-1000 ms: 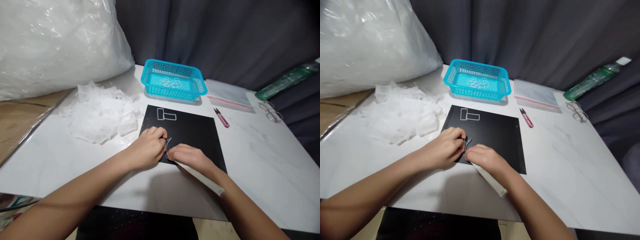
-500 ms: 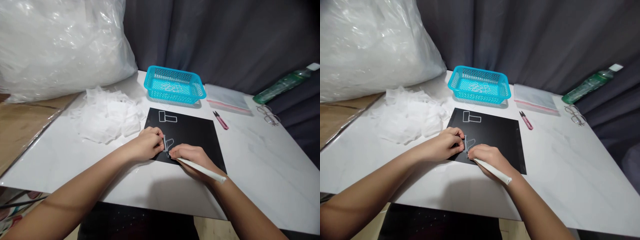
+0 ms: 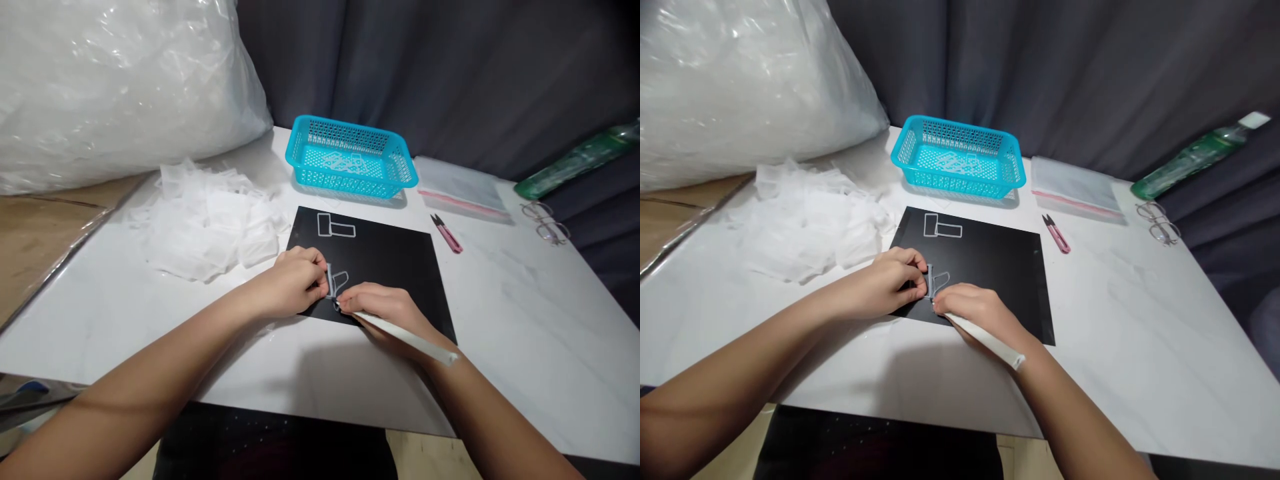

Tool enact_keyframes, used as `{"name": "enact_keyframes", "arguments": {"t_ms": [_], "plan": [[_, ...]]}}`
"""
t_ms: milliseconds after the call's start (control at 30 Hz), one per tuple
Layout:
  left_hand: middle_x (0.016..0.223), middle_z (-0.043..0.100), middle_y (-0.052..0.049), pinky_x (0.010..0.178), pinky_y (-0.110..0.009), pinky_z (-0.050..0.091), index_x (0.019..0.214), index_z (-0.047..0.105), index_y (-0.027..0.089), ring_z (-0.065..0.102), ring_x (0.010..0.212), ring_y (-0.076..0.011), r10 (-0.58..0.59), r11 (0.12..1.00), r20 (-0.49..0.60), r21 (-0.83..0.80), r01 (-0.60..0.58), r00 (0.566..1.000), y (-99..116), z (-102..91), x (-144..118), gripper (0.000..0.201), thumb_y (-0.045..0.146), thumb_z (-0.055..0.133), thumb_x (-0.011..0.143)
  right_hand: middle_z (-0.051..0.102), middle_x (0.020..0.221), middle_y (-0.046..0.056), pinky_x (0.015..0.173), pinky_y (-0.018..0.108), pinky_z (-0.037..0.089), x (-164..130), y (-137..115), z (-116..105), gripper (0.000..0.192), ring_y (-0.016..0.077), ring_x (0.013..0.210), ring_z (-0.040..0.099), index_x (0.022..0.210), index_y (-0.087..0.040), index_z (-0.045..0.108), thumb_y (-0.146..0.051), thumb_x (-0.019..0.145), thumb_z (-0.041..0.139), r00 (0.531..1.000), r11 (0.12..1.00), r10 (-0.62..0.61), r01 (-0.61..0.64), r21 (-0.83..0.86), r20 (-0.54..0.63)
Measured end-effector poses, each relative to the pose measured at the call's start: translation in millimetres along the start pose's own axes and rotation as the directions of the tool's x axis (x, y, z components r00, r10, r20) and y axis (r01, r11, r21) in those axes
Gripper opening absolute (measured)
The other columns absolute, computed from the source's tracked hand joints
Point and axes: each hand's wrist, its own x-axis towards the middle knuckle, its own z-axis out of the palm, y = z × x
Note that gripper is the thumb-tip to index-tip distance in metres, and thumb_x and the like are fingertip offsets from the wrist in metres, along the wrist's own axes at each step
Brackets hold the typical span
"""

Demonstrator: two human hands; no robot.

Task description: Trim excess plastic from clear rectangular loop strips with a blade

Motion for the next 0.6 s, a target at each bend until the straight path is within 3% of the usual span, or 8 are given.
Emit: {"name": "enact_keyframes", "arguments": {"t_ms": [267,533,600], "plan": [[0.108,0.057,-0.006,0.091,-0.043,0.035,0.080,0.070,0.019,0.049,0.103,-0.0254,0.001,1.000,-0.004,0.002,-0.001,1.000,3,0.0,1,0.017,0.020,0.054,0.086,0.072,0.095,0.006,0.078,0.029,0.056,2,-2,2,0.024,0.0174,0.091,0.068,0.089,-0.021,0.067,-0.005,0.085,0.049,1.000,1.000,0.025,-0.025,-0.009,-0.001],[0.103,0.052,-0.008,0.087,-0.044,0.035,0.079,0.063,0.015,0.046,0.095,-0.0250,0.053,0.993,-0.096,0.112,-0.042,0.994,9,19.1,1,0.017,0.016,0.047,0.084,0.072,0.092,0.006,0.076,0.029,0.055,6,-7,-1,0.025,0.0179,0.087,0.068,0.087,-0.019,0.066,-0.003,0.083,0.048,0.998,0.999,0.043,-0.042,-0.024,0.035],[0.103,0.052,-0.009,0.087,-0.044,0.037,0.078,0.059,0.015,0.047,0.094,-0.0247,0.017,0.998,-0.097,0.066,-0.011,0.995,10,19.1,2,0.016,0.017,0.045,0.085,0.072,0.092,0.007,0.076,0.029,0.054,6,-8,-1,0.025,0.0177,0.086,0.068,0.086,-0.019,0.065,-0.003,0.083,0.046,0.998,0.998,0.046,-0.044,-0.033,0.048]]}}
